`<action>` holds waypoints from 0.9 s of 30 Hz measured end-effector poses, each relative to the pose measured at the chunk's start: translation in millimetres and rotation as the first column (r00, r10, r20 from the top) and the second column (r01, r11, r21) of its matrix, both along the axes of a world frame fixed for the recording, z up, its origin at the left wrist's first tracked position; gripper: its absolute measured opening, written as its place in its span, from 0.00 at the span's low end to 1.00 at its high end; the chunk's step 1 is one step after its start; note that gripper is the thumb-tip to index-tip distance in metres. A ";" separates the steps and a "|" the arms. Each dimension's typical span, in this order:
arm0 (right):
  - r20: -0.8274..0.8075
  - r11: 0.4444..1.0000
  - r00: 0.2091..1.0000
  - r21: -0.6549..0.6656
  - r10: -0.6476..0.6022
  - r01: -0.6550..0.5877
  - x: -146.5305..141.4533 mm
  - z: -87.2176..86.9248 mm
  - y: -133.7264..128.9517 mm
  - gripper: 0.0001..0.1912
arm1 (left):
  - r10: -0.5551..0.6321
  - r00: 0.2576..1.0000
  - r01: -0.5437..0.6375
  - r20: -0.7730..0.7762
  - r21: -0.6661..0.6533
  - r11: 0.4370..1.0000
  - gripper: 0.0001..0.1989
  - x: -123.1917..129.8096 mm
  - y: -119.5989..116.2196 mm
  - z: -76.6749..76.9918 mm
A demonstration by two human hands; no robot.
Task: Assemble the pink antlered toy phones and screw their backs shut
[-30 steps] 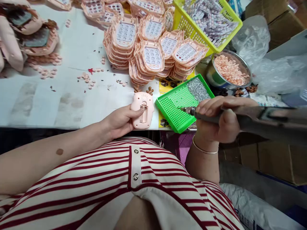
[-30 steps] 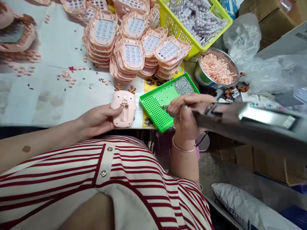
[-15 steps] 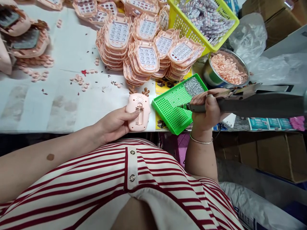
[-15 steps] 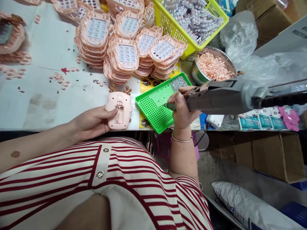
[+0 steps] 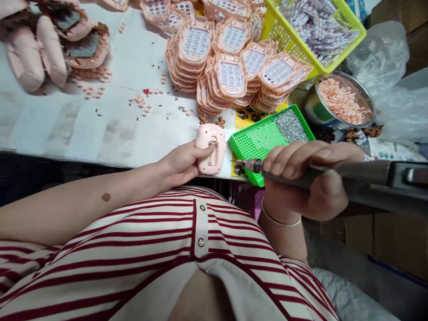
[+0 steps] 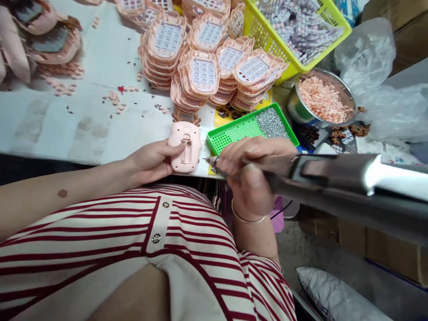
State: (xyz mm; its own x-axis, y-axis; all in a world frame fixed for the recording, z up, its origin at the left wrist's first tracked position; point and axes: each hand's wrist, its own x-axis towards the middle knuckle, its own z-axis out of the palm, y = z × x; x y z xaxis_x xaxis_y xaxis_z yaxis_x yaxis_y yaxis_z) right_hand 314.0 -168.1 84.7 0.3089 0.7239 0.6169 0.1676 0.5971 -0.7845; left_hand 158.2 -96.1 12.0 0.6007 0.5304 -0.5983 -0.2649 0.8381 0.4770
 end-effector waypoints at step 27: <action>-0.008 0.939 0.949 -0.142 0.317 -0.314 -50.2 -19.5 7.3 0.15 | 0.076 0.995 -0.076 0.067 -0.004 0.997 0.09 5.4 -1.4 4.1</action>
State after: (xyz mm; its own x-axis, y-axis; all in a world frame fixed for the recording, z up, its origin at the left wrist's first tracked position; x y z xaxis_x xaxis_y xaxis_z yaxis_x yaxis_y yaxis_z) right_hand 263.8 -160.8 65.2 0.0420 0.8620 0.5052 0.0010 0.5056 -0.8628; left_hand 163.6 -97.5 16.1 0.5974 0.5751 -0.5589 -0.3594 0.8150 0.4545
